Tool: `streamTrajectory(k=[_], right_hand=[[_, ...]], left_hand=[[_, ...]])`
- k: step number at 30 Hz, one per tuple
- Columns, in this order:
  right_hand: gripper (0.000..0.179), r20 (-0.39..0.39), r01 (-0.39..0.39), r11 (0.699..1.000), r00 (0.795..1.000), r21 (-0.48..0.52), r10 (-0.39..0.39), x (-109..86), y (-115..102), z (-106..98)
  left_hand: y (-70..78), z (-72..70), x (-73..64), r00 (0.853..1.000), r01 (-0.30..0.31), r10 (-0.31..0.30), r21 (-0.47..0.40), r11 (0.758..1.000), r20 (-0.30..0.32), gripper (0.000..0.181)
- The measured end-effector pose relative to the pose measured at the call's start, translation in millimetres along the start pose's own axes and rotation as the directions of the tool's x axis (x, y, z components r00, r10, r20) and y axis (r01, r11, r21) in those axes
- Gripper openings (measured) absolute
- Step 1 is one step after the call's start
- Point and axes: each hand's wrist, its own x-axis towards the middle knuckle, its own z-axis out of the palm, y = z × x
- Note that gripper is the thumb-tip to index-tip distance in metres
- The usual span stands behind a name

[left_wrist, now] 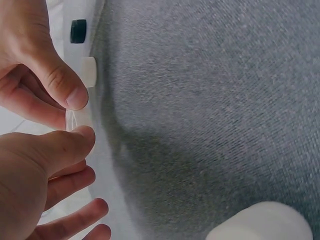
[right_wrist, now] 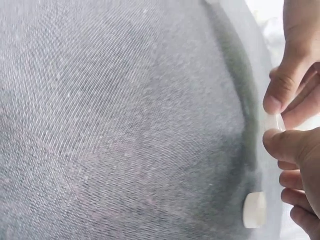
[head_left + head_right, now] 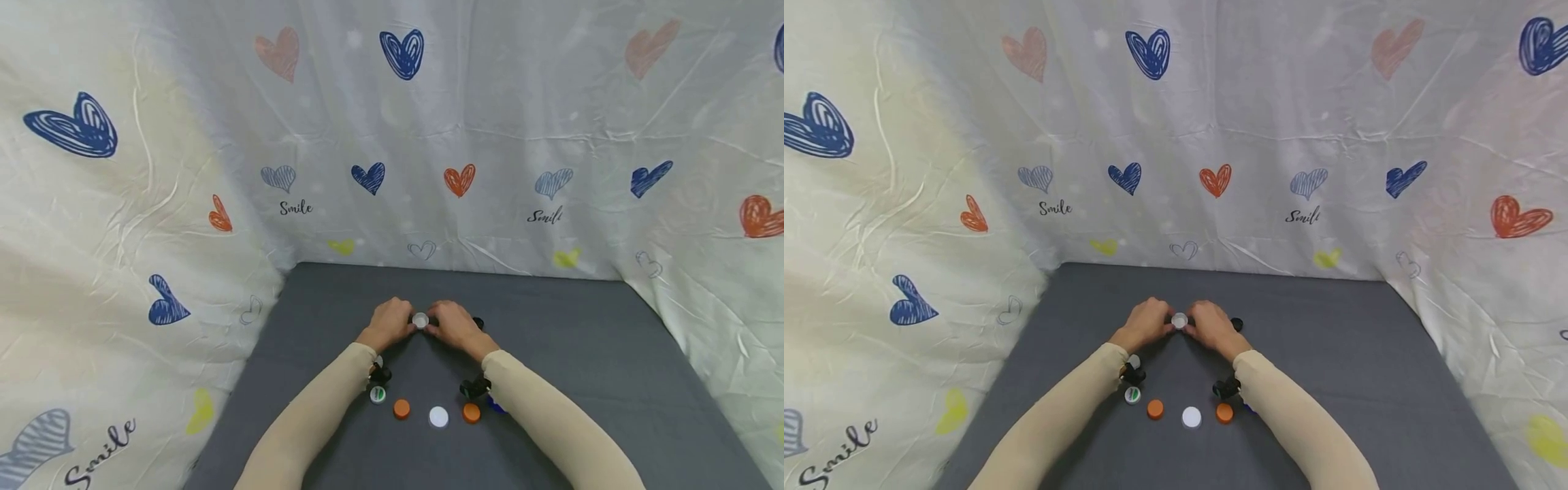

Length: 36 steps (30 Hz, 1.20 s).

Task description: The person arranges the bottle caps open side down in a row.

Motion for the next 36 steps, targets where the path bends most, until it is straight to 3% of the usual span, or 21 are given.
streamTrajectory(k=[17, 28, 36], right_hand=[[0.031, -0.133, 0.087, 0.996, 0.987, -0.007, -0.087, -16.4, -13, -34], [0.036, -0.268, 0.152, 0.988, 0.953, 0.031, -0.138, -36.1, -27, -61], [0.039, -0.303, 0.147, 0.986, 0.946, 0.073, -0.119, -57.2, -39, -72]], left_hand=[[4.6, -30.2, -22.4, 0.985, -0.099, 0.101, 0.018, 0.995, -0.137, 0.029], [14.2, -59.1, -46.9, 0.939, -0.204, 0.188, -0.027, 0.979, -0.288, 0.03], [20.3, -66.8, -70.2, 0.906, -0.26, 0.227, -0.045, 0.965, -0.358, 0.033]])
